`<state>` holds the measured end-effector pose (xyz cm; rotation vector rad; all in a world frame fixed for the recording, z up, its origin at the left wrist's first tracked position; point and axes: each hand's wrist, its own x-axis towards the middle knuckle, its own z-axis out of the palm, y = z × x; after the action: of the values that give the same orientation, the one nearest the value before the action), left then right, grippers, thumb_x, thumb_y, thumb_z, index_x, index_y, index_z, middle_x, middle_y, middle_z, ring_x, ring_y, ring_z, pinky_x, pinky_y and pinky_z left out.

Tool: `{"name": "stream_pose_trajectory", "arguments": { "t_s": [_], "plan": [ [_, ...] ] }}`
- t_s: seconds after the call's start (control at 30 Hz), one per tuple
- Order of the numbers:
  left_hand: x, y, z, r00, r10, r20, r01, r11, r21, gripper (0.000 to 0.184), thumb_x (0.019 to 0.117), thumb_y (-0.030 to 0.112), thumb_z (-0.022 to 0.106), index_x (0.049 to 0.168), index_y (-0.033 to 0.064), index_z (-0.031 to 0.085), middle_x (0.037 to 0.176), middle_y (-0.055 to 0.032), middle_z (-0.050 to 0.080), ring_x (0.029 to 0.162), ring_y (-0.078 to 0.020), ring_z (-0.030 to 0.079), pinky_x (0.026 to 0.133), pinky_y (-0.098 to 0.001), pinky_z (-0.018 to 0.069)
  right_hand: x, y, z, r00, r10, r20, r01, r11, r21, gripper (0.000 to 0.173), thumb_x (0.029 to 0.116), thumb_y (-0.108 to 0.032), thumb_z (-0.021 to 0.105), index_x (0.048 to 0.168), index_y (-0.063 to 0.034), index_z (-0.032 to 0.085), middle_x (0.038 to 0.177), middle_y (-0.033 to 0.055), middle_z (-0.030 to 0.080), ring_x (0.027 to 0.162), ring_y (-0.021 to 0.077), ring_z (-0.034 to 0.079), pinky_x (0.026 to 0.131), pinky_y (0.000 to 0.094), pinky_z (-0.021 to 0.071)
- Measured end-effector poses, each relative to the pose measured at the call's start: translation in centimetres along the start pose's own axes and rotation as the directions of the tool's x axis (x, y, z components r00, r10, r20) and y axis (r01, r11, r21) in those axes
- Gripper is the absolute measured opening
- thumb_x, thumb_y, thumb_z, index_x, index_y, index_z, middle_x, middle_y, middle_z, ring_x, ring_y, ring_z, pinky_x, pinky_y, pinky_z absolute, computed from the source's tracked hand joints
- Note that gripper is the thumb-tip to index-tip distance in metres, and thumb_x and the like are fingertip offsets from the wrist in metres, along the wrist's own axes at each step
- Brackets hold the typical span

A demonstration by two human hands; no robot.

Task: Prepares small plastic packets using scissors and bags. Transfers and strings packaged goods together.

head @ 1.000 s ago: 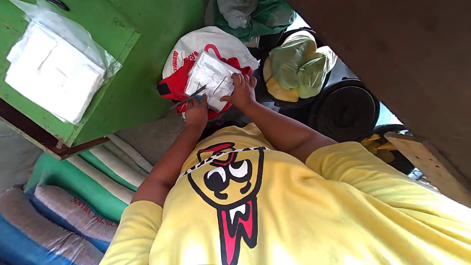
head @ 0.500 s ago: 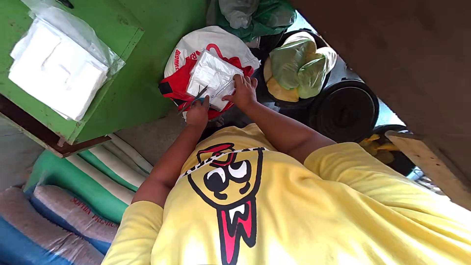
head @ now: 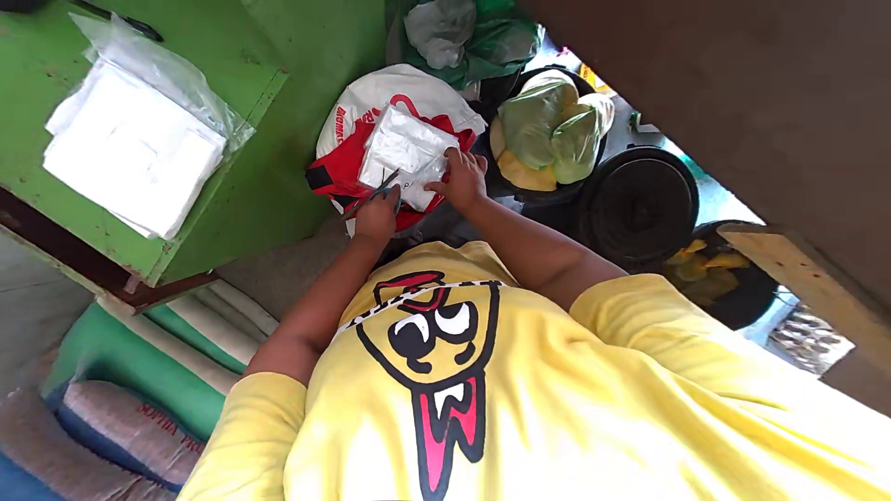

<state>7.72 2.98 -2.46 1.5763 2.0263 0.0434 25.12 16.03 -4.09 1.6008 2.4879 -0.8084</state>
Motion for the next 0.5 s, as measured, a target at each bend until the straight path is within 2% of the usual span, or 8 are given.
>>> {"name": "stream_pose_trajectory", "arguments": {
  "t_s": [0.1, 0.17, 0.23, 0.3, 0.33, 0.37, 0.43, 0.5],
  "plan": [
    [0.5, 0.1, -1.7, 0.998, -0.046, -0.036, 0.043, 0.996, -0.081, 0.052, 0.1022, 0.016, 0.055, 0.154, 0.0150, 0.047, 0.131, -0.0236, 0.064, 0.114, -0.0436, 0.067, 0.093, -0.0611, 0.0540, 0.1, 0.3, 0.4, 1.000, 0.010, 0.029, -0.011, 0.999, 0.042, 0.082, 0.0855, -0.045, 0.082, 0.154, -0.0171, 0.046, 0.145, 0.0190, 0.057, 0.137, 0.0391, 0.051, 0.116, 0.0631, 0.0305],
    [0.3, -0.5, -3.1, 0.997, -0.064, -0.045, 0.058, 0.992, -0.109, 0.055, 0.1009, 0.019, 0.059, 0.155, 0.0160, 0.046, 0.137, -0.0220, 0.061, 0.121, -0.0418, 0.063, 0.100, -0.0597, 0.0513, 0.0, 0.3, 0.6, 0.996, -0.024, 0.087, 0.016, 0.995, 0.095, 0.077, 0.0909, -0.043, 0.077, 0.157, -0.0222, 0.043, 0.142, 0.0217, 0.059, 0.130, 0.0424, 0.056, 0.111, 0.0650, 0.0376],
    [-0.3, -2.1, -3.9, 0.995, -0.071, -0.071, 0.059, 0.987, -0.150, 0.056, 0.1005, 0.020, 0.060, 0.155, 0.0157, 0.046, 0.140, -0.0201, 0.060, 0.123, -0.0406, 0.063, 0.102, -0.0610, 0.0500, -0.1, -0.3, 0.3, 0.989, -0.029, 0.142, 0.011, 0.991, 0.130, 0.063, 0.0966, -0.051, 0.067, 0.147, -0.0160, 0.055, 0.131, 0.0222, 0.064, 0.119, 0.0421, 0.063, 0.102, 0.0641, 0.0481],
    [-1.4, -4.4, -3.6, 0.991, -0.054, -0.118, 0.033, 0.984, -0.173, 0.055, 0.0996, 0.018, 0.062, 0.153, 0.0143, 0.049, 0.138, -0.0201, 0.062, 0.120, -0.0403, 0.064, 0.100, -0.0611, 0.0513, -0.6, -1.5, -0.4, 0.983, 0.067, 0.170, -0.088, 0.989, 0.121, 0.063, 0.1003, -0.062, 0.052, 0.123, -0.0045, 0.066, 0.122, 0.0230, 0.066, 0.117, 0.0414, 0.064, 0.097, 0.0635, 0.0504],
    [-2.2, -5.6, -3.3, 0.991, -0.044, -0.128, 0.021, 0.984, -0.176, 0.054, 0.0991, 0.017, 0.062, 0.152, 0.0137, 0.050, 0.138, -0.0208, 0.062, 0.121, -0.0406, 0.064, 0.100, -0.0609, 0.0516, -0.8, -2.2, -0.8, 0.974, 0.131, 0.183, -0.153, 0.982, 0.110, 0.066, 0.1018, -0.063, 0.048, 0.114, -0.0007, 0.068, 0.120, 0.0241, 0.066, 0.117, 0.0414, 0.063, 0.097, 0.0636, 0.0498],
    [-3.2, -6.8, -2.7, 0.991, -0.034, -0.132, 0.011, 0.985, -0.172, 0.054, 0.0984, 0.015, 0.063, 0.151, 0.0131, 0.051, 0.137, -0.0218, 0.062, 0.120, -0.0410, 0.064, 0.099, -0.0608, 0.0522, -1.1, -3.1, -1.5, 0.962, 0.191, 0.195, -0.213, 0.972, 0.098, 0.060, 0.1039, -0.055, 0.050, 0.111, 0.0016, 0.069, 0.121, 0.0255, 0.066, 0.119, 0.0421, 0.062, 0.098, 0.0641, 0.0490],
    [-5.7, -9.2, -1.6, 0.996, -0.030, -0.087, 0.016, 0.988, -0.157, 0.054, 0.0979, 0.014, 0.064, 0.151, 0.0115, 0.051, 0.138, -0.0233, 0.061, 0.121, -0.0423, 0.064, 0.099, -0.0612, 0.0522, -1.8, -5.5, -3.3, 0.955, 0.256, 0.152, -0.272, 0.957, 0.099, 0.028, 0.0990, -0.021, 0.056, 0.106, 0.0024, 0.070, 0.118, 0.0264, 0.068, 0.117, 0.0437, 0.064, 0.094, 0.0660, 0.0497],
    [-8.4, -11.8, -0.2, 0.999, -0.053, -0.015, 0.050, 0.986, -0.157, 0.056, 0.0980, 0.015, 0.063, 0.152, 0.0120, 0.050, 0.140, -0.0231, 0.060, 0.122, -0.0424, 0.063, 0.100, -0.0609, 0.0515, -3.0, -8.6, -5.9, 0.977, 0.212, 0.027, -0.212, 0.952, 0.218, 0.015, 0.0935, -0.008, 0.057, 0.089, 0.0039, 0.065, 0.101, 0.0245, 0.067, 0.102, 0.0408, 0.065, 0.085, 0.0620, 0.0501]
  ]
}}
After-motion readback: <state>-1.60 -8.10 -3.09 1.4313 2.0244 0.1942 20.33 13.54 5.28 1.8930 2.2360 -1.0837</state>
